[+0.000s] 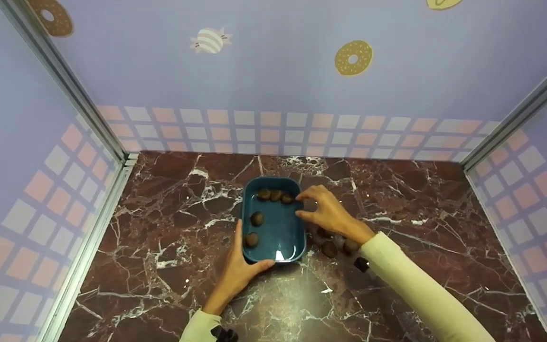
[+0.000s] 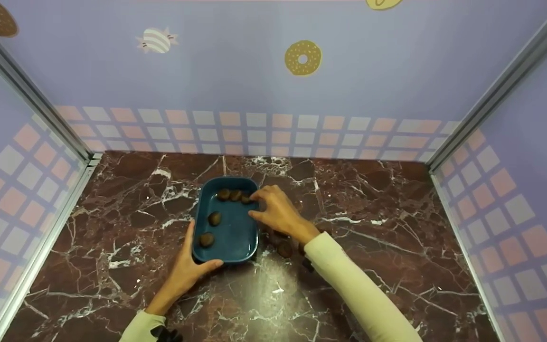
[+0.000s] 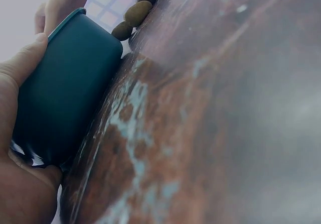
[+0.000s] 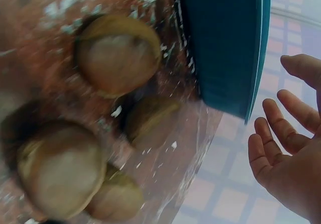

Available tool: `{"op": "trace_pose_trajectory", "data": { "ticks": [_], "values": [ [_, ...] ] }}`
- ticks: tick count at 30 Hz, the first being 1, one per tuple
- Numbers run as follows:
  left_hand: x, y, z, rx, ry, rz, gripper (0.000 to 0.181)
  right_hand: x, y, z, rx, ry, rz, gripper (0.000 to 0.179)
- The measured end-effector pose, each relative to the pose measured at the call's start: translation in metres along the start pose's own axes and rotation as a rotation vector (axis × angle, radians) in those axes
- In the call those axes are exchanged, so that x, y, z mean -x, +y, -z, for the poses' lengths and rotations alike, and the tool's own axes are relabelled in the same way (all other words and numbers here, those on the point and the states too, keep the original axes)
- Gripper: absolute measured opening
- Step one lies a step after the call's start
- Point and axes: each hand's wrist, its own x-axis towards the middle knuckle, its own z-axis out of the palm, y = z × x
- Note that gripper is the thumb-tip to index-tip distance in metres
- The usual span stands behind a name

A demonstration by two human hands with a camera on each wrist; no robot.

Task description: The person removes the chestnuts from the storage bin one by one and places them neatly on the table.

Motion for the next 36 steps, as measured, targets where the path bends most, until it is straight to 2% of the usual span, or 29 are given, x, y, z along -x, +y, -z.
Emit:
{"op": "trace_pose_trajectory", "data": {
  "ticks": [6, 16, 23, 29, 36],
  "values": [
    [0.0, -0.001, -0.001, 0.01, -0.001, -0.006, 0.138, -0.012, -0.002, -0.012, 0.005, -0.02, -0.016, 0.035],
    [-0.001, -0.002, -0.003, 0.013, -0.003, -0.005, 0.139, -0.023, 0.002, -0.027, 0.024, 0.02, -0.006, 0.032],
    [0.002, -0.002, -0.001, 0.021, -0.008, 0.01, 0.139, -0.026, 0.002, -0.034, 0.068, -0.015, -0.024, 0.039],
    [0.002, -0.002, 0.0, 0.016, -0.004, 0.014, 0.139, -0.029, 0.005, -0.04, 0.173, -0.034, -0.019, 0.048],
    [0.0, -0.001, -0.001, 0.002, 0.007, 0.002, 0.139, -0.036, 0.009, -0.041, 0.331, 0.043, 0.046, 0.039]
  ]
}}
